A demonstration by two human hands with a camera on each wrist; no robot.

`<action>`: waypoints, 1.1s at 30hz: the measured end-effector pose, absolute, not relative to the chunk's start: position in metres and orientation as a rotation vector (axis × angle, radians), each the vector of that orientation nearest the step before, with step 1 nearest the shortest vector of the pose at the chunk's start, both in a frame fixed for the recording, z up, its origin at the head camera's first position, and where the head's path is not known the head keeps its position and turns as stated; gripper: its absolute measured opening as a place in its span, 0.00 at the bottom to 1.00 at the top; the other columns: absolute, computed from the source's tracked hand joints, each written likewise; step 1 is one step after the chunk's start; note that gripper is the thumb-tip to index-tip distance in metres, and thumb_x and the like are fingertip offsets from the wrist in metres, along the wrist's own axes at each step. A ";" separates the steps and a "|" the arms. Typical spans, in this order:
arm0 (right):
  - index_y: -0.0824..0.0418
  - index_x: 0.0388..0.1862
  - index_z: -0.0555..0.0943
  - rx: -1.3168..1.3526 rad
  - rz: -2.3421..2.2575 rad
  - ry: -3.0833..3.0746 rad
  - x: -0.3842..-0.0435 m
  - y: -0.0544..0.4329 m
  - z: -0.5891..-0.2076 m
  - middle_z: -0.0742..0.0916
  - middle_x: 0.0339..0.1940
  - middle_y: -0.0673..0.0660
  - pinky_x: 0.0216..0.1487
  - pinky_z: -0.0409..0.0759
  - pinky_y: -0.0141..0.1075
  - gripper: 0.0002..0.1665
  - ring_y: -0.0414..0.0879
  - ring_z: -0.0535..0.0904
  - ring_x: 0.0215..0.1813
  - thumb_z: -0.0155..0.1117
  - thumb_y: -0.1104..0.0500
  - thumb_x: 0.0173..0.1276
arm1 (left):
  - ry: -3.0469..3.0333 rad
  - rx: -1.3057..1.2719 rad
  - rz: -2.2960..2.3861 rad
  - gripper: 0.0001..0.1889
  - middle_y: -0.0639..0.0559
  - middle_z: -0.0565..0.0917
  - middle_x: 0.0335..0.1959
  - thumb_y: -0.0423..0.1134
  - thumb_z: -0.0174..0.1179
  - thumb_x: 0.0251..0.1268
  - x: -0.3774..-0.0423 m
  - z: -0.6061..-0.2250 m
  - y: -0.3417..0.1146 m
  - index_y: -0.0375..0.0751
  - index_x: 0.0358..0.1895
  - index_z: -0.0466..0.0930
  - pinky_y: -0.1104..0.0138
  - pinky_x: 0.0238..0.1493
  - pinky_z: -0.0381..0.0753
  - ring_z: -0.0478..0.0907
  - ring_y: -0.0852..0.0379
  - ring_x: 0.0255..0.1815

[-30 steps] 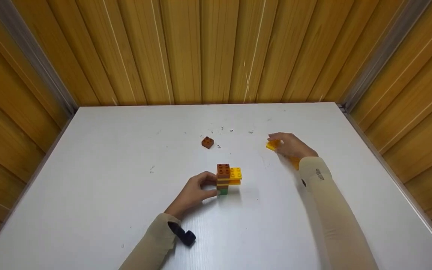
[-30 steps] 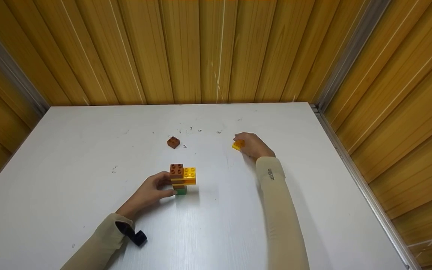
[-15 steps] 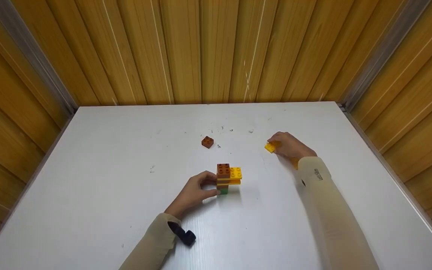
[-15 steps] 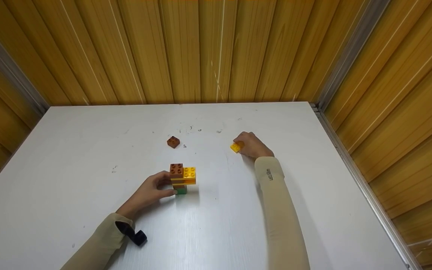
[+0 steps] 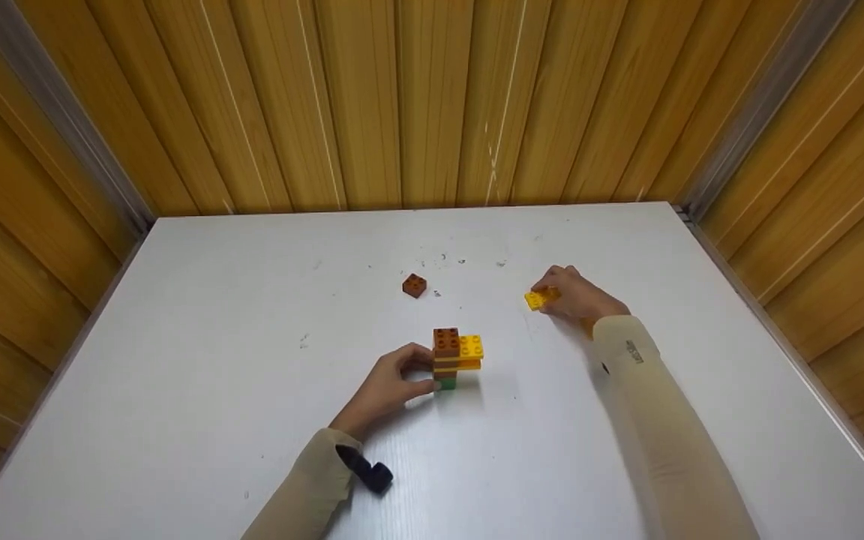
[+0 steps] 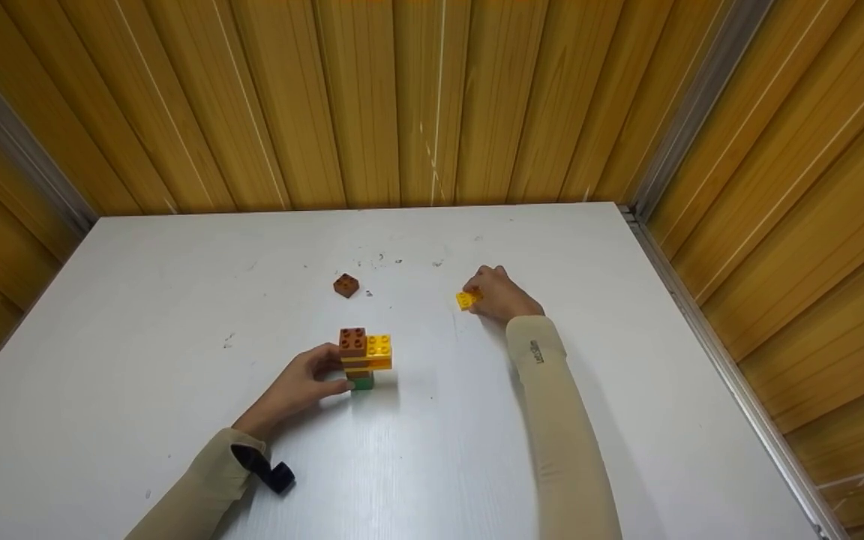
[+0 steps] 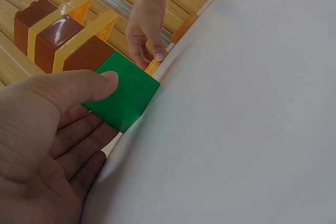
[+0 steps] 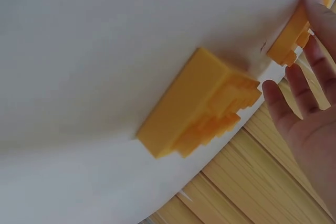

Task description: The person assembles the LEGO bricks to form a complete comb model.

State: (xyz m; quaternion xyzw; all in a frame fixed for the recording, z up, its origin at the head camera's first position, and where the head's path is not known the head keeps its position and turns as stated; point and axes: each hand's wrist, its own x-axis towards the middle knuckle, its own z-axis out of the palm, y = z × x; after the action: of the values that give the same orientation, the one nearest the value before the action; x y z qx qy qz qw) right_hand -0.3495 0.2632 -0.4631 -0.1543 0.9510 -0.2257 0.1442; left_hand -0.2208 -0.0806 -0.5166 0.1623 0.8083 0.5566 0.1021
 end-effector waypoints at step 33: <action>0.63 0.57 0.80 -0.629 -0.854 2.714 -0.344 0.245 -0.455 0.82 0.50 0.57 0.62 0.72 0.48 0.23 0.51 0.74 0.53 0.68 0.58 0.63 | 2.342 0.466 1.663 0.18 0.52 0.82 0.50 0.37 0.68 0.57 -0.221 -0.519 -0.081 0.47 0.50 0.77 0.59 0.60 0.75 0.79 0.56 0.52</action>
State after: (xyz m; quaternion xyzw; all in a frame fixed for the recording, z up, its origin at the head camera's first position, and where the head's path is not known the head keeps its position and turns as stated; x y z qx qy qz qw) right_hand -0.3441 0.2452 -0.4548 -0.2144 0.9254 -0.2911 0.1136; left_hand -0.2210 -0.0812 -0.5186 0.1591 0.7994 0.5677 0.1155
